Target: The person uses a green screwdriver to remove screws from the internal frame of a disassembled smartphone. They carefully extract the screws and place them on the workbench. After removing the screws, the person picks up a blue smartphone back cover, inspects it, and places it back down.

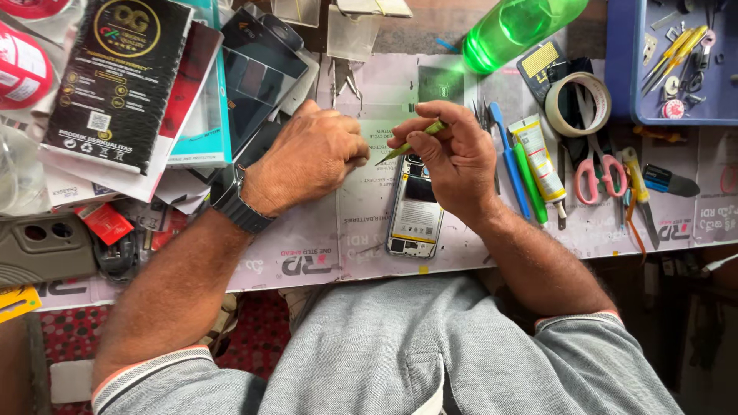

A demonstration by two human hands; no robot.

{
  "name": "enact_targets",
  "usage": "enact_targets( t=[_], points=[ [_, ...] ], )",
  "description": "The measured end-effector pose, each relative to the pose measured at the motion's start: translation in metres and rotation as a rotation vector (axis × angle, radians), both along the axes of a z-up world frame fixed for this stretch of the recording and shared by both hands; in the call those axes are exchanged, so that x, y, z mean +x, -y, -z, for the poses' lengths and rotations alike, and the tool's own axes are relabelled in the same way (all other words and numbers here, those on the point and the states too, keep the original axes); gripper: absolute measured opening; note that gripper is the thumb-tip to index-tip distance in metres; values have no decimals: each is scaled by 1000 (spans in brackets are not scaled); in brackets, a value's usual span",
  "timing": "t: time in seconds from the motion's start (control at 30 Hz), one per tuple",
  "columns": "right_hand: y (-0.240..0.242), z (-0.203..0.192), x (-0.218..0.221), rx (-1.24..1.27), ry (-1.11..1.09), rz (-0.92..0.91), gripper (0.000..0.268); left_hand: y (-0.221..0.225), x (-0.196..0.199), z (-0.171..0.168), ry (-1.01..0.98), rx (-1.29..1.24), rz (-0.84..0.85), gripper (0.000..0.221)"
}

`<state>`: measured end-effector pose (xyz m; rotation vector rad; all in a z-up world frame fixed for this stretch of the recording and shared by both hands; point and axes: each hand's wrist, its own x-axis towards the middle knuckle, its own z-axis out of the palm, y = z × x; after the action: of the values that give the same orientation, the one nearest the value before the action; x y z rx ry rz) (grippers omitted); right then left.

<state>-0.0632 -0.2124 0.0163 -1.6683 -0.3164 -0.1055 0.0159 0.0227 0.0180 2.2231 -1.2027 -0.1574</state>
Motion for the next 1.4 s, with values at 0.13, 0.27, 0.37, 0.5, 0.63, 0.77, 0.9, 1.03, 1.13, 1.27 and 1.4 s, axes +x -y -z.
enact_targets(
  t=[0.13,0.27,0.37,0.5,0.63,0.77,0.9,1.03,1.13,1.27,1.4],
  points=[
    [5,-9,-1,44,23,-13,26,3,2,5,124,-53,44,12],
    [17,-9,-13,10,73,48,26,2,-1,17,-5,-190,31,20],
    [20,-11,-9,-12,201,53,32,1,-9,13,-72,-257,24,22],
    [19,-9,-13,-1,214,143,33,5,-9,3,-35,-361,40,18],
    [24,-6,-8,4,233,156,34,6,-9,6,-135,-441,49,6],
    [26,-4,-6,13,259,151,32,5,-9,7,-111,-515,85,7],
    [29,-7,-3,31,287,179,34,5,-5,1,-106,-537,117,17],
    [30,-10,3,70,338,152,32,4,-7,1,-210,-612,118,16],
    [28,-10,2,94,343,139,30,6,-10,4,-319,-677,111,17],
    [27,-13,-6,124,286,167,31,9,-10,6,-412,-710,117,17],
    [26,-13,-11,146,252,204,32,9,-9,7,-429,-705,120,18]
  ],
)
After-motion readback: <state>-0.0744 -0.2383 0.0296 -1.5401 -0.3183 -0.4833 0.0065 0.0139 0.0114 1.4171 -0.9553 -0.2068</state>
